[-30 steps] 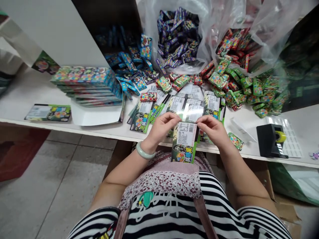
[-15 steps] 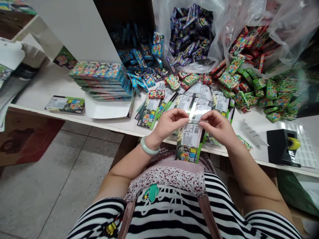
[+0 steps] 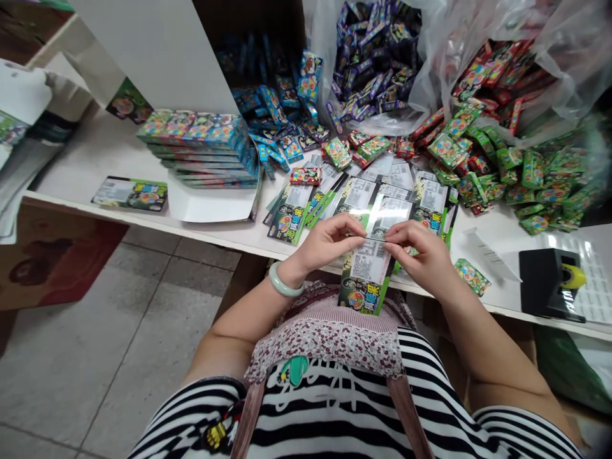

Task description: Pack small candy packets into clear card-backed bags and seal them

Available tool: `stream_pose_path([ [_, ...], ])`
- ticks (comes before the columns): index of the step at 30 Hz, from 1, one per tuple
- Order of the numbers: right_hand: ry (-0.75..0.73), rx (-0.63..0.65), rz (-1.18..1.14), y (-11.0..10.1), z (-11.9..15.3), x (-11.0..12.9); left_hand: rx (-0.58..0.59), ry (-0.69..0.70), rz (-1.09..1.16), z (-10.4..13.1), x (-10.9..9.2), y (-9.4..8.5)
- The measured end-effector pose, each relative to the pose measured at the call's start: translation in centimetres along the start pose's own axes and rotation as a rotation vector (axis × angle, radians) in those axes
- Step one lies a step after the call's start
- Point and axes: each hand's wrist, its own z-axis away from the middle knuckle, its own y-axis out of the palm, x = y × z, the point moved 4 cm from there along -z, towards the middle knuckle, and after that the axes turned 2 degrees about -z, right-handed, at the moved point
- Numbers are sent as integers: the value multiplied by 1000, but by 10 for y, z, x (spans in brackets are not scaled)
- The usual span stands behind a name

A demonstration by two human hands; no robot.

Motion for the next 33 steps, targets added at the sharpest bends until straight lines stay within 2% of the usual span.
stream_pose_path([
  [3,46,-52,-1,8,3,-5,12,-16,15,-4,4,4],
  [6,91,-107,-63,14,6,-5,31,35,-20,-7,3,8],
  [9,157,-142,-188,5,18,-16,-13,43,-67,-9,6,4],
  [10,196,-190,-205,-5,26,-25,-33,38,-80,-9,9,1],
  [12,294,-375,-108,-40,52,-50,-72,25,-105,-11,17,-5],
  [14,406,-584,182,-82,88,-74,-104,13,-130,-13,25,-9],
  [16,538,-663,525,-117,122,-95,-121,3,-155,-14,31,-10],
  [18,682,-631,737,-138,146,-115,-124,-3,-173,-15,33,-8],
  [21,782,-574,825,-149,158,-135,-116,5,-188,-17,30,-3],
  [26,765,-581,871,-159,149,-150,-94,11,-206,-18,25,0],
  [31,817,-493,956,-168,139,-162,-128,-3,-190,-18,24,1],
  [33,815,-500,955,-168,136,-165,-129,14,-186,-18,22,2],
])
